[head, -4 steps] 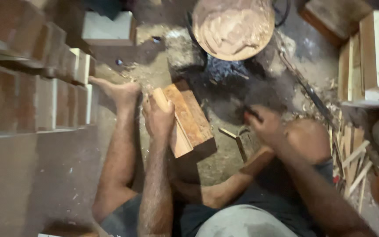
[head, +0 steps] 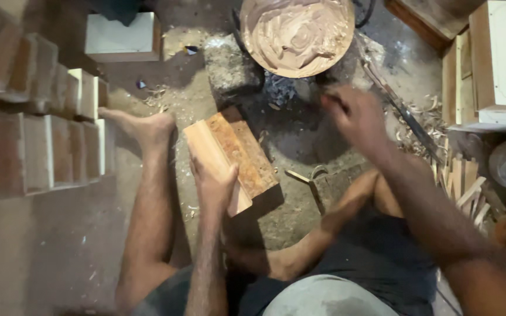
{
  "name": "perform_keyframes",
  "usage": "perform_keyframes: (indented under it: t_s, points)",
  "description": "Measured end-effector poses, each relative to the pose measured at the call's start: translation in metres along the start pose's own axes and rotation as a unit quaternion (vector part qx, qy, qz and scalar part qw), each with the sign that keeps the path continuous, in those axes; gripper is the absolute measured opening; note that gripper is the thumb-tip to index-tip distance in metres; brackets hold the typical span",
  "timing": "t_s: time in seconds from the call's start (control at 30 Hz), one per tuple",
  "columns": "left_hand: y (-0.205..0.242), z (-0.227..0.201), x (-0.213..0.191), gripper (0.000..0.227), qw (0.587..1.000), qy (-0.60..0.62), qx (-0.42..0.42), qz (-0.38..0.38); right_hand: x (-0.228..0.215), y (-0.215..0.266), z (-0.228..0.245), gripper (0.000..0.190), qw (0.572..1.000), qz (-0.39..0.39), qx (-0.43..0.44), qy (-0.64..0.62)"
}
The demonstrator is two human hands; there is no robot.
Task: The person sits on the floor and sands a small rectangular wooden block using a sanding block. They repeatedly rub the sanding block over the surfaces of the wood, rotating it to smooth different sides. The person occasionally picks up another wooden block from a nearby stack to continue the process.
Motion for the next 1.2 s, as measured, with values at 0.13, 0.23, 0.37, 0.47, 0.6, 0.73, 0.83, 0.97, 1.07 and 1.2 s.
perform_keyframes:
  t_s: [0.13,0.23,0.37,0.47,0.6,0.73,0.83,0.97,1.07,1.2]
  points:
    - [0.02,0.011,0.002,0.119,0.974,0.124,-0.183,0.041,0.045,-0.092,-0.067,0.019,0.992,0.117,-0.015,0.033]
    - [0.015,0.003,0.0,0.115,0.984,0.085,-0.157,0.02,0.096,-0.139,-0.107,0.019,0.983,0.147,-0.059,0.087]
    - [0.014,0.007,0.009,0.113,0.985,0.103,-0.141,0.001,0.151,-0.162,-0.158,0.013,0.972,0.159,-0.058,0.165]
    - [0.013,0.012,0.017,0.112,0.985,0.113,-0.128,-0.012,0.176,-0.157,-0.17,0.012,0.951,0.222,-0.032,0.213]
    - [0.014,0.013,0.02,0.091,0.976,0.182,-0.122,-0.011,0.171,-0.136,-0.137,0.02,0.937,0.317,-0.042,0.14]
    - [0.017,0.018,0.021,0.068,0.968,0.214,-0.13,-0.001,0.11,-0.123,-0.083,0.021,0.969,0.223,-0.086,0.054]
    - [0.014,0.021,0.024,0.064,0.955,0.258,-0.145,-0.004,0.078,-0.106,-0.06,0.026,0.969,0.21,0.047,-0.124]
    - [0.016,0.026,0.03,0.059,0.961,0.245,-0.131,-0.01,0.114,-0.065,-0.013,0.035,0.854,0.262,0.142,-0.426]
    - [0.015,0.028,0.033,0.058,0.956,0.267,-0.119,-0.04,0.16,-0.047,0.008,0.034,0.835,0.269,0.159,-0.452]
    - [0.014,0.03,0.042,0.056,0.953,0.276,-0.121,-0.042,0.173,-0.048,0.045,0.04,0.917,0.253,-0.155,-0.265]
Point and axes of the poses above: each hand's wrist, its own y-axis away from the middle knuckle, its own x-axis out of the palm, z = x × y, the point moved 6 cm from there along -y, towards the middle knuckle, and after that the axes turned 14 degrees about -x, right-handed, at the moved point
